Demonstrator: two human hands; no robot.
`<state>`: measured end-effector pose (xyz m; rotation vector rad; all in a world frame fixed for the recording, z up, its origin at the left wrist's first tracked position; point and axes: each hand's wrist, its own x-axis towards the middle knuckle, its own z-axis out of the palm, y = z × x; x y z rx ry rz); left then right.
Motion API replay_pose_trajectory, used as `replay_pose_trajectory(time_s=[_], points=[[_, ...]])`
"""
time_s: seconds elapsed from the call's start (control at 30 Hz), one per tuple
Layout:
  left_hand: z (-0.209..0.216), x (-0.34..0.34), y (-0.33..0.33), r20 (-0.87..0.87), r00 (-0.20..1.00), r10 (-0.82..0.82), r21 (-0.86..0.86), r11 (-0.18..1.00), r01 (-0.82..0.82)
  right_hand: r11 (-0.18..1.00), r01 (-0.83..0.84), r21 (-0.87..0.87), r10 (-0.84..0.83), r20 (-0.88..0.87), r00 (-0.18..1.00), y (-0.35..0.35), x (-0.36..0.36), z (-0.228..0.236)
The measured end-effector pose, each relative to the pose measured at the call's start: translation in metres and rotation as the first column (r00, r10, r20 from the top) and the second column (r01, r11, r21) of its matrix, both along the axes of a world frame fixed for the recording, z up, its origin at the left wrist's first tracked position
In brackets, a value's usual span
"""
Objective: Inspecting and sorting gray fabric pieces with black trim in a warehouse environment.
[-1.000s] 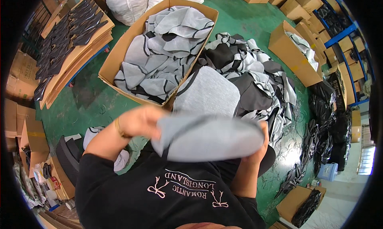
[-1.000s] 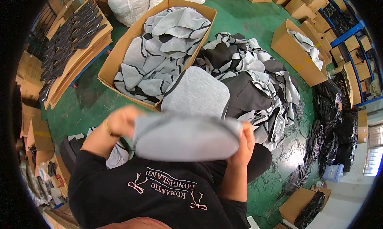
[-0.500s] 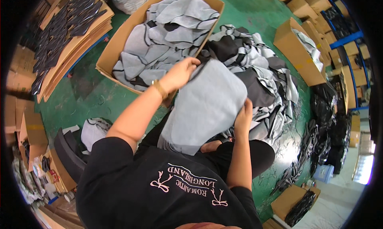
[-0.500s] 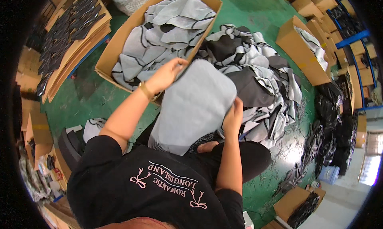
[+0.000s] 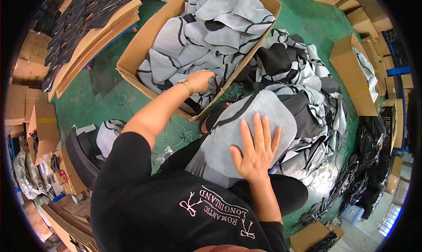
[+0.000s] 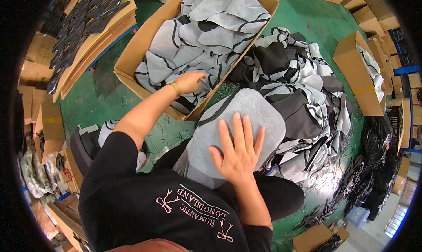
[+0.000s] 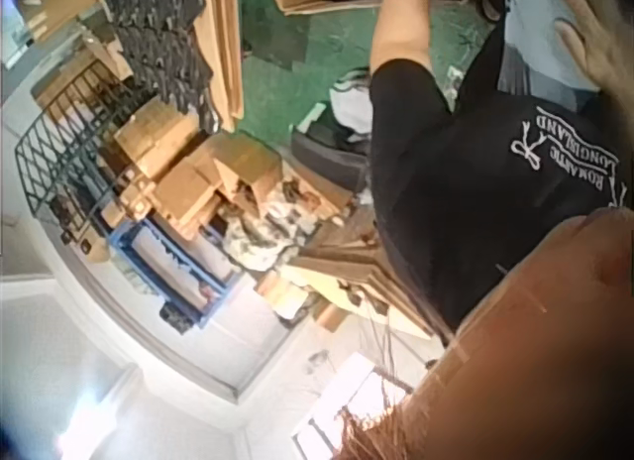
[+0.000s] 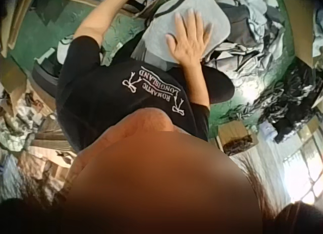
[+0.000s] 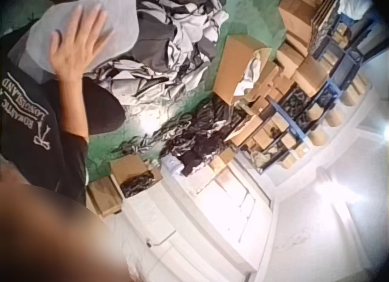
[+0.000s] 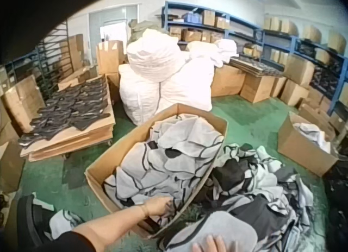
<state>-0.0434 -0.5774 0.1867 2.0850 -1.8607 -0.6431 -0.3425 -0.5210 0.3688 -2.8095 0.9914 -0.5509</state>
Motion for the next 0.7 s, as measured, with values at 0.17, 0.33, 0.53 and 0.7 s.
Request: replay_pose_trajectory(time_s=[0.17, 0.33, 0.53, 0.7], points=[[-0.064, 0.000, -0.003, 0.575, 0.793, -0.202, 0.194, 0.975, 0.107, 1.000, -0.020, 0.001, 0.020, -0.006, 1.000, -0.005, 0.004, -0.001], [-0.036, 0.029, -0.023, 0.271, 0.959, -0.079, 0.368, 0.930, -0.027, 1.000, -0.004, 0.014, 0.004, 0.001, 1.000, -0.007, 0.004, -0.001], [0.117, 0.068, 0.030, -0.561, 0.821, 0.101, -0.051, 0.986, -0.156, 1.000, -0.011, -0.007, 0.011, 0.084, 0.996, -0.003, 0.008, 0.002], [0.253, 0.022, 0.099, -0.697, 0.683, -0.217, -0.232, 0.970, 0.071, 0.945, -0.260, 0.196, 0.125, 0.519, 0.846, -0.008, 0.028, 0.027]])
